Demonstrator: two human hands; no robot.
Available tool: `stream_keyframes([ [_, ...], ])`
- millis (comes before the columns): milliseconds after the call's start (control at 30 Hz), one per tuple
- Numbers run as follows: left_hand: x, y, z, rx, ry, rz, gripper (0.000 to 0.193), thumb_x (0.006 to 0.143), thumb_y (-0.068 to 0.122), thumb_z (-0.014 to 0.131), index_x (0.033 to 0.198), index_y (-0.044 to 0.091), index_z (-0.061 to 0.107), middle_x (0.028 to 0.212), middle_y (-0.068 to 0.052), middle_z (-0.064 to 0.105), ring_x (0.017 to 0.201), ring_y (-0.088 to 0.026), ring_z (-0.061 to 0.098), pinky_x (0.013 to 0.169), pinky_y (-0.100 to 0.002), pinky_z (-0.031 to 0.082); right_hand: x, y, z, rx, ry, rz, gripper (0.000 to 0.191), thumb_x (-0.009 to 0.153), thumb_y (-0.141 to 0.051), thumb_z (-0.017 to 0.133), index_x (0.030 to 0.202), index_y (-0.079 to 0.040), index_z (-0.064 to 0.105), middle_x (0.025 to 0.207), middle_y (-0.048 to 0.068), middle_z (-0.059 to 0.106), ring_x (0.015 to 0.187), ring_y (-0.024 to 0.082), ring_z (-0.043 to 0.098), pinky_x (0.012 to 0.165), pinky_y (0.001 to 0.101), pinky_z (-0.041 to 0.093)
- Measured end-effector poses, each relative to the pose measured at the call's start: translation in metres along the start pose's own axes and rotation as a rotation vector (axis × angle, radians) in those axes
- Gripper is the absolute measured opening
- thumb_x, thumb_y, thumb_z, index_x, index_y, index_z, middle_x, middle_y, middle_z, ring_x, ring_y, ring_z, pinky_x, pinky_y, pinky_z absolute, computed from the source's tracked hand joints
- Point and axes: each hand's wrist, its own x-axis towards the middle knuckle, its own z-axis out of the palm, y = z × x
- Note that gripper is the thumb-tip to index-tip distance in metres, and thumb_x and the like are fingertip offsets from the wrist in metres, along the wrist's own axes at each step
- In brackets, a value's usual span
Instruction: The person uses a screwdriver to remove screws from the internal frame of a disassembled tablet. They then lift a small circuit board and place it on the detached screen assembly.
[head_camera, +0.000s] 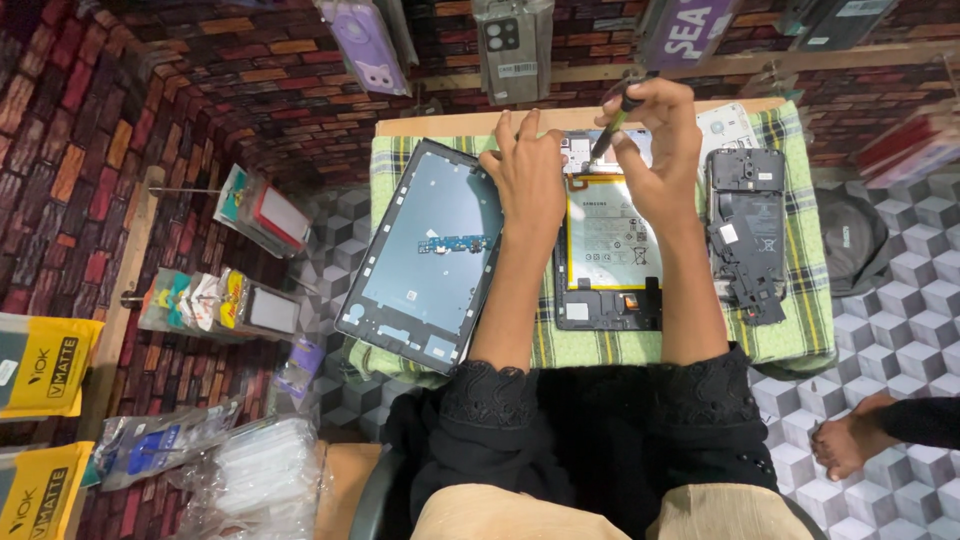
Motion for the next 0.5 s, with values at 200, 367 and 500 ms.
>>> stream_keyframes([
  [200,0.0,-0.002,0.004,-0.008,0.006,-0.01,0.024,0.08,0.011,0.077,0.104,0.011,0.079,0.136,-0.016,0.064,0.139,-0.039,0.044,0.1,-0.064,0.034,0.004,-0.008,0.001,-0.346,0.049,-0.111,0.053,0.088,0.014,0.081,0.128,-0.005,0.053,0.12,0.014,0.063,0.108,0.023,0.067,0.1,0.0352,0.053],
  [367,0.0,-0.002,0.005,-0.016,-0.001,-0.012,0.026,0.08,0.01,0.076,0.106,0.012,0.079,0.136,-0.015,0.064,0.139,-0.039,0.044,0.101,-0.064,0.033,0.008,-0.023,0.007,0.143,0.041,0.075,0.045,0.084,0.015,0.054,0.12,-0.01,0.047,0.115,0.006,0.063,0.109,0.017,0.07,0.103,0.032,0.057],
  [500,0.0,-0.002,0.004,-0.037,-0.009,-0.023,0.025,0.08,0.01,0.076,0.105,0.011,0.079,0.136,-0.016,0.063,0.139,-0.039,0.044,0.101,-0.065,0.033,0.01,-0.021,0.006,-0.396,0.029,-0.22,0.056,0.078,0.018,0.079,0.123,-0.002,0.052,0.119,0.017,0.059,0.106,0.03,0.064,0.097,0.0388,0.052],
])
